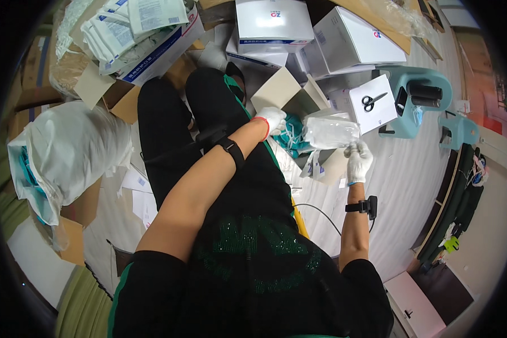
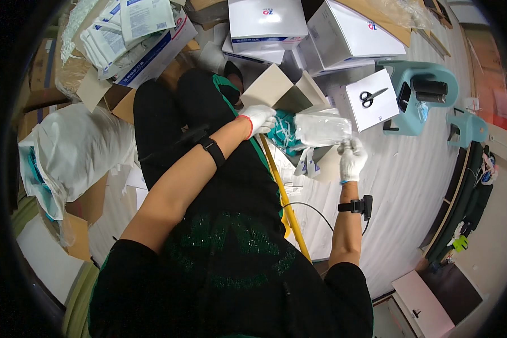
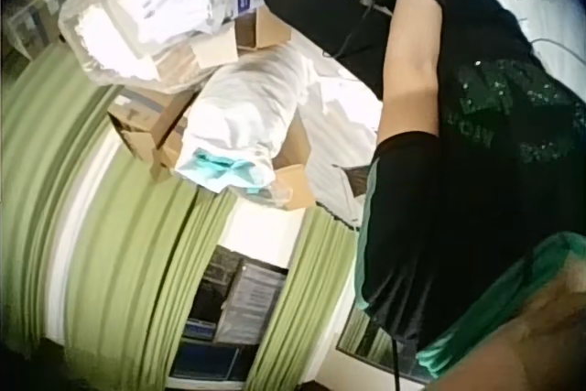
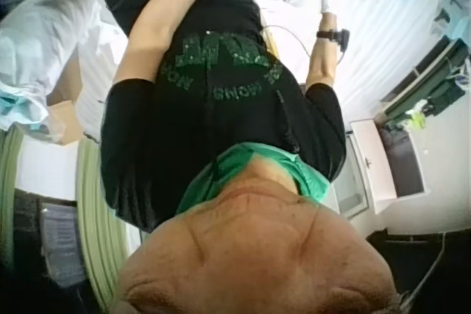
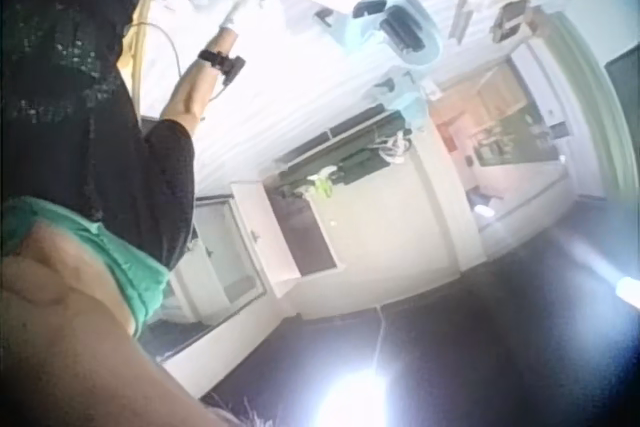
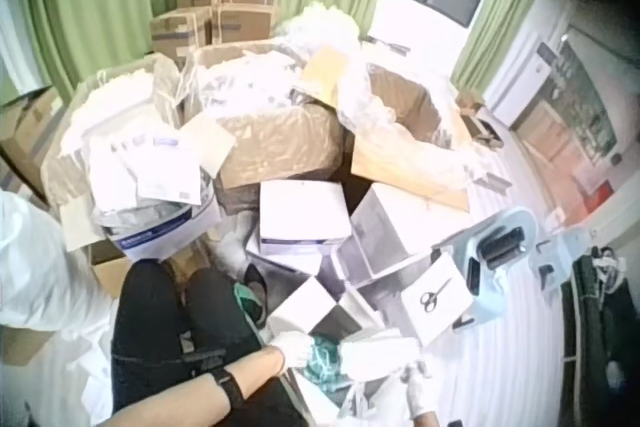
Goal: The person is sorting and packaging individual medical supplies (masks and sealed packets) from a large pile into smaller cardboard boxes.
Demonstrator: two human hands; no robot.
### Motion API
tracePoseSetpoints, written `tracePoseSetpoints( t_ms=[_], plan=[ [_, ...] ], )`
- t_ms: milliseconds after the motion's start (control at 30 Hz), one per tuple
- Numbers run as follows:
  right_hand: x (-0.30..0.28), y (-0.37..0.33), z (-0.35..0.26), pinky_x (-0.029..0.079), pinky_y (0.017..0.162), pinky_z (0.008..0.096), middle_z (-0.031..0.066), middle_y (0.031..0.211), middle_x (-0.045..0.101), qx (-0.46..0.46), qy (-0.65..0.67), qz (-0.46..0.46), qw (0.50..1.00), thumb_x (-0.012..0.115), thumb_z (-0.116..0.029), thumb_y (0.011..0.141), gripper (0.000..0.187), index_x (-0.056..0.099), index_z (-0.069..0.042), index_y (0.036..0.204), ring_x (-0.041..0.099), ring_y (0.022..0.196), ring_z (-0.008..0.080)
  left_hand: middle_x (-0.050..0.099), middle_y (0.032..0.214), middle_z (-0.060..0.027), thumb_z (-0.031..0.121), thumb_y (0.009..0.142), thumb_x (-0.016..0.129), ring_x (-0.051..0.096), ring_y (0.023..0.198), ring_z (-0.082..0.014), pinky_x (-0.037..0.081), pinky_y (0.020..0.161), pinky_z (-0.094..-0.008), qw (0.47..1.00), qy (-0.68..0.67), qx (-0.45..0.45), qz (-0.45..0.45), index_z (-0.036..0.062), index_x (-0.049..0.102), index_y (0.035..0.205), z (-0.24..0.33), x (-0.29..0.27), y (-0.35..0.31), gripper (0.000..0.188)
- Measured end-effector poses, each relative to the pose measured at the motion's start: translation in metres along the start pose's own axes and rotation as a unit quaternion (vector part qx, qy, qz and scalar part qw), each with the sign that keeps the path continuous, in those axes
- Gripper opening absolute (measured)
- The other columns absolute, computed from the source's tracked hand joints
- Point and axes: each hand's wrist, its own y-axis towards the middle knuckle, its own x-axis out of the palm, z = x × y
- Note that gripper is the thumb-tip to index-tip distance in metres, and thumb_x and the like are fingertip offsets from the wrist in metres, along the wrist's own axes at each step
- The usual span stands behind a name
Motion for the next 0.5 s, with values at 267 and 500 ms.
tracePoseSetpoints(
  t_ms=[267, 500],
  plan=[
    [-0.028, -0.009, 0.026, 0.051, 0.063, 0.029, 0.0071, 0.075, 0.063, 0.036, 0.354, -0.01, 0.935, 0.057, -0.005, 0.096, 0.007, 0.062, -0.001, 0.094, 0.061, 0.064, 0.0156, 0.072, 0.098, -0.0068, 0.006, 0.089, 0.063, 0.067, 0.088, -0.0133, 0.052, 0.082, -0.0261, 0.937, 0.059, 0.336, -0.077, -0.0011, 0.072, 0.102, -0.01, 0.04, -0.035, 0.016],
    [-0.029, 0.001, 0.052, 0.051, 0.09, 0.0428, 0.0091, 0.12, 0.061, -0.006, 0.228, -0.003, 0.974, 0.058, -0.011, 0.094, 0.032, 0.055, -0.009, 0.126, 0.06, 0.105, 0.0271, 0.072, 0.096, -0.0063, 0.009, 0.086, 0.068, 0.067, 0.091, -0.0128, 0.052, 0.084, -0.0267, 0.902, 0.142, 0.39, -0.117, 0.0007, 0.072, 0.102, 0.015, 0.069, -0.073, 0.019]
  ],
)
